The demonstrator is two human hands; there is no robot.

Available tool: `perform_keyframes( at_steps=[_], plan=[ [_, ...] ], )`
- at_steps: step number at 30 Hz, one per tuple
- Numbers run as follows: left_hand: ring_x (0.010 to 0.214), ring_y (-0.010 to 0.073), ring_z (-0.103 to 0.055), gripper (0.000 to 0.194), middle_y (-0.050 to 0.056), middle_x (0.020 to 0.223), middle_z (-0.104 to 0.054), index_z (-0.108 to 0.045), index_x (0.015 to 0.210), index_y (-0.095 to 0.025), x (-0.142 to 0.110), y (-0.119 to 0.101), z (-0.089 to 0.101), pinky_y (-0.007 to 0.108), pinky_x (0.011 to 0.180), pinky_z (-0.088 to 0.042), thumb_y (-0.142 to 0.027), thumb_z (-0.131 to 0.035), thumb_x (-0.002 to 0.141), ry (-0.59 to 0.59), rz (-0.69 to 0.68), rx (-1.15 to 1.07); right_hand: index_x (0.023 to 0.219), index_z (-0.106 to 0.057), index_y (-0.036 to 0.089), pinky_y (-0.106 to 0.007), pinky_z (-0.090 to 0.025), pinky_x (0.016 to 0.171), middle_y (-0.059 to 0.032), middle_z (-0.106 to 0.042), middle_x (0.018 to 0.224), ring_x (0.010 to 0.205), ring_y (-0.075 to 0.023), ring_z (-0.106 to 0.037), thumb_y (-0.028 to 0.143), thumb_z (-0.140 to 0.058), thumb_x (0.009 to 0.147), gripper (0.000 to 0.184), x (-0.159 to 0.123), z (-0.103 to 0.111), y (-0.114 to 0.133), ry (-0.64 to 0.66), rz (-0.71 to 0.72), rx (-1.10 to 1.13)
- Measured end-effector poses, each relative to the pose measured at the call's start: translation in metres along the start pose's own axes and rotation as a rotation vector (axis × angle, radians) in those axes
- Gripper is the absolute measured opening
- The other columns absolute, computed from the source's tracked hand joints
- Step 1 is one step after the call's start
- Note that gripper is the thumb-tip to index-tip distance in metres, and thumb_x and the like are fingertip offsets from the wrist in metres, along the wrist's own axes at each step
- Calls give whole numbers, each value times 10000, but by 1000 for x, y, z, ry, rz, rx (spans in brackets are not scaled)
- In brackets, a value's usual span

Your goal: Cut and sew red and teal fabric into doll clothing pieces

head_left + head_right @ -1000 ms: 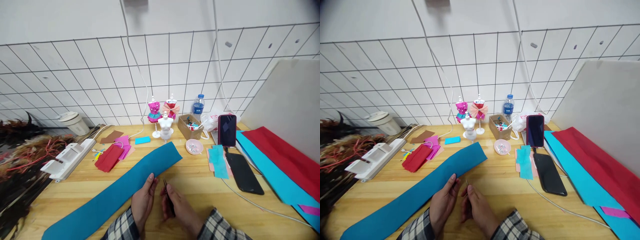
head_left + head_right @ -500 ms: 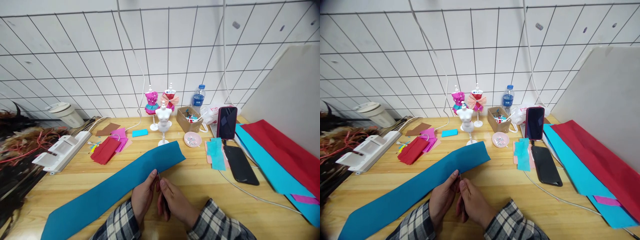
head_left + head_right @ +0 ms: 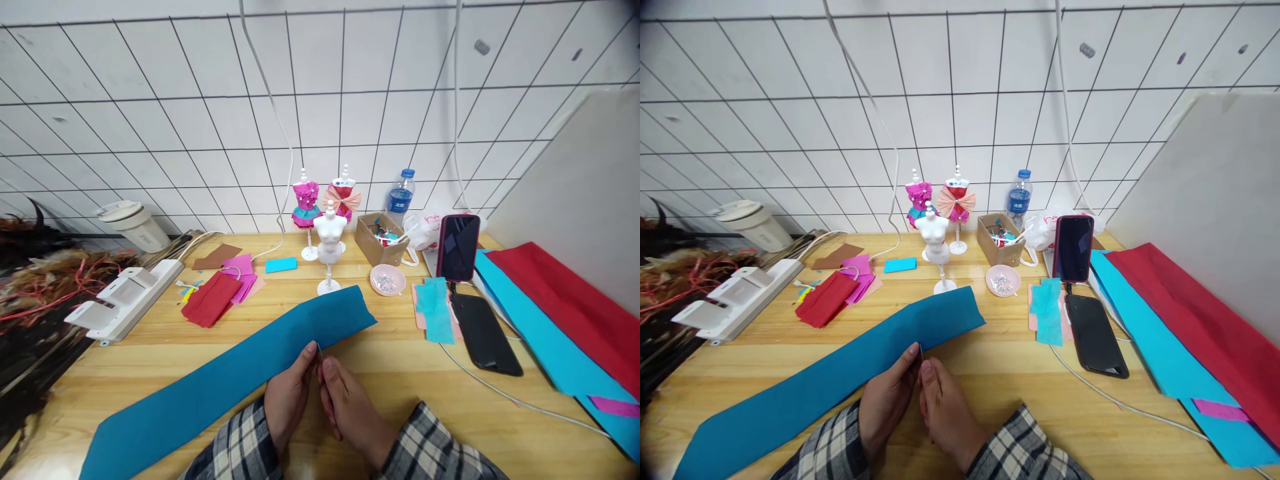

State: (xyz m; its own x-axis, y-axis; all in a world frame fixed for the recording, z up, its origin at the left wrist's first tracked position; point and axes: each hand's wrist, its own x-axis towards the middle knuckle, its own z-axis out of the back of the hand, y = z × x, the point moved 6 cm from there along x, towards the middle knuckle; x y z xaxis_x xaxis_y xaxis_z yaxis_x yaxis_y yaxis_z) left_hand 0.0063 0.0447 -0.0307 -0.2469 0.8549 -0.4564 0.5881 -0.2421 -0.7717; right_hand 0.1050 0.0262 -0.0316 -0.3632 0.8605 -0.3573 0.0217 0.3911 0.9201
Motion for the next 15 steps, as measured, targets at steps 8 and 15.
perform_keyframes(
  at_steps=[8,15],
  plan=[
    [653,112,-594,190,-1,701,-667,-668,698,-132,1,6,-5,283,767,-505,-221,-812,612,74,69,-138,717,-383,215,-207,-219,357,84,-329,487,377,-57,-262,727,-308,833,530,-2,0,3,-44,16,-3],
    [660,111,-605,205,4,710,-684,-689,732,-128,-1,5,-6,288,809,-506,-209,-823,600,64,70,-169,723,-373,213,-217,-185,387,83,-308,521,423,-61,-241,694,-333,851,500,1,-1,2,-31,52,63]
  ],
)
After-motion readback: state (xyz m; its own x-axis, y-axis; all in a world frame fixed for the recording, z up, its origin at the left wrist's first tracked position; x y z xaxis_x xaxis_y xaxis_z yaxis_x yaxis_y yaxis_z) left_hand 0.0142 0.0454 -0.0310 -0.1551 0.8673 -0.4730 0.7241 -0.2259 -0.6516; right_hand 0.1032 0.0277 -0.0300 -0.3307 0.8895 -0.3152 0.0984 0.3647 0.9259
